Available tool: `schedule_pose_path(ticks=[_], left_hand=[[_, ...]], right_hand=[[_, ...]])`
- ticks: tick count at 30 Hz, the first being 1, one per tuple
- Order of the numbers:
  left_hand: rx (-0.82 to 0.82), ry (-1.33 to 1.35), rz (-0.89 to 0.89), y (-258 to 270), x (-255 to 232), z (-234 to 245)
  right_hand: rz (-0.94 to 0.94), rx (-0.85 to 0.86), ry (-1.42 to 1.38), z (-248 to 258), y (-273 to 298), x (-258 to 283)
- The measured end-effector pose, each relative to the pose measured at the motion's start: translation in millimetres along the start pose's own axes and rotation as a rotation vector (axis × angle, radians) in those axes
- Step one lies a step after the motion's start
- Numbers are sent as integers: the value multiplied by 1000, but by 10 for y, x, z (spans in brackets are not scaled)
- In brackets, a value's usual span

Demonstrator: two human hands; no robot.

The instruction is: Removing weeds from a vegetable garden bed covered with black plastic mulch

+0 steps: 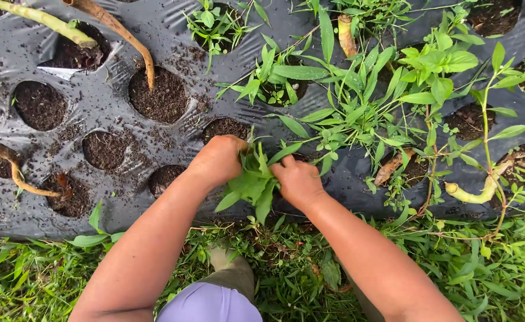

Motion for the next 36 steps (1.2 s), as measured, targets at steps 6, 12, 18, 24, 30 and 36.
schedule_pose_path(ticks=[6, 12, 18, 24, 30, 36], left_hand=[[24, 61, 17, -55, -125, 109], [86, -92, -159, -90, -583, -172], [57, -235, -259, -173, -799, -881], [-28, -33, -330, -115, -569, -1239], [90, 83, -242, -90, -483, -1042], [306, 26, -196, 594, -99, -1192]], right_hand=[[-77, 180, -146, 208, 320, -890], [-168, 361, -300, 589, 1247, -1317], [-261, 534, -458, 829, 1426, -1016], [-346, 708, -638, 1012, 1615, -486], [-167, 1106, -619, 1163, 1344, 304], [-223, 487, -498, 1329, 547, -228]])
Point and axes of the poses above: each hand's wrist, its own y-axis away from the middle knuckle, its own z-axis out of the back of the hand, x = y × z, the point moved 5 cm from there along -y, towards the middle knuckle, and after that the axes turned 10 degrees about z, right-handed, at the moved point
